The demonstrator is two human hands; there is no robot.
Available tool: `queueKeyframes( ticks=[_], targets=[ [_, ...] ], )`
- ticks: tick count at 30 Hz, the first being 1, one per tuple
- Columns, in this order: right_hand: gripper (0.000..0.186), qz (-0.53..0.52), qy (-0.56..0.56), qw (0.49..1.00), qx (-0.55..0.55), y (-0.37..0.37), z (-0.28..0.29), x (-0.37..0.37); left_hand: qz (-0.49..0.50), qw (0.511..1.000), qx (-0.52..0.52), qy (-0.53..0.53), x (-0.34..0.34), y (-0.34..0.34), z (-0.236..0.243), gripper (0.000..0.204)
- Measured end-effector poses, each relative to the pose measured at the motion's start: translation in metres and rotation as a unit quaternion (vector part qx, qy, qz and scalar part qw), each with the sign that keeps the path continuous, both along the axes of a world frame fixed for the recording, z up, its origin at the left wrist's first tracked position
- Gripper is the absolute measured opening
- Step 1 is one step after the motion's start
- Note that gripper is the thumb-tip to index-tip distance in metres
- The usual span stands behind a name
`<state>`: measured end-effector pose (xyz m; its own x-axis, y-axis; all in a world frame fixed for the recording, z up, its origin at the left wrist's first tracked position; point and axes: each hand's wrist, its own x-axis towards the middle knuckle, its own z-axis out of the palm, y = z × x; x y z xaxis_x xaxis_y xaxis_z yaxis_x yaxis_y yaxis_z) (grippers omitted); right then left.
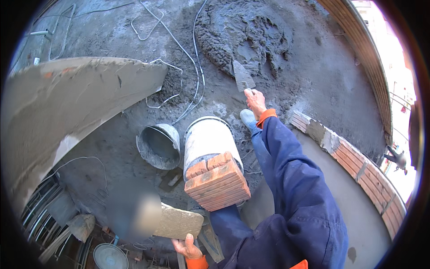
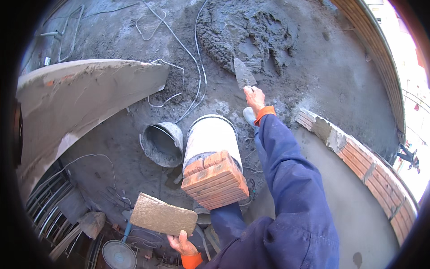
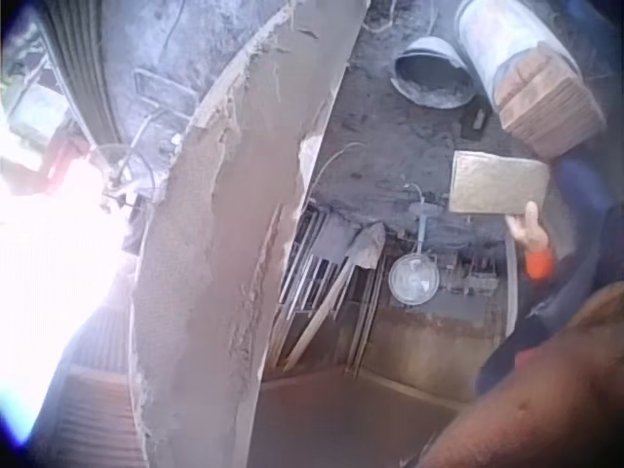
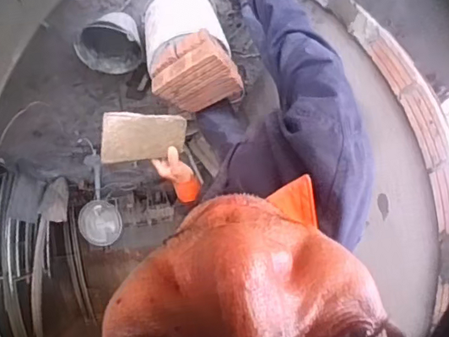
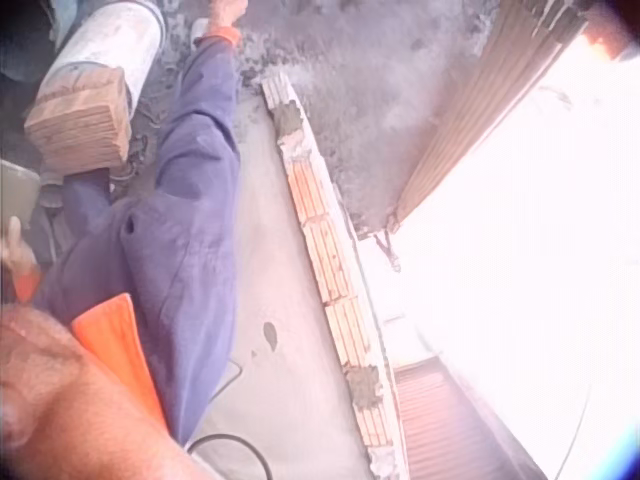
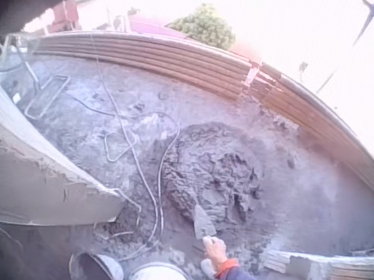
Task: The person applies wet plaster to the corner of a wall using a trowel and then smooths the surface with a rectangular float.
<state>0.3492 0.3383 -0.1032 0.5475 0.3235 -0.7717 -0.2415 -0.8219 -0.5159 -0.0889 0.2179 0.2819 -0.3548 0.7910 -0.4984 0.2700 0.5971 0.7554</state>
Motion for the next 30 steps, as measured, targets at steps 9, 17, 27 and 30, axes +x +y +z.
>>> queueKeyframes(
  ticks=[9,17,27,30],
  targets=[
    [0.04,-0.083,0.081,0.992,0.049,0.104,-0.049,0.048,0.029,0.989,-0.143,0.029,0.115,0.024,0.051,0.045],
    [0.038,-0.074,0.089,0.985,0.128,0.079,0.025,0.084,0.055,0.992,-0.11,-0.037,0.157,0.047,0.072,0.072],
    [0.036,0.082,0.09,0.981,0.154,0.037,0.236,0.192,0.293,0.95,-0.005,-0.111,0.151,0.041,0.123,0.048],
    [0.033,0.162,0.084,0.976,0.122,0.035,0.299,0.21,0.317,0.938,0.056,-0.129,0.138,0.068,0.154,0.045]
  ],
)
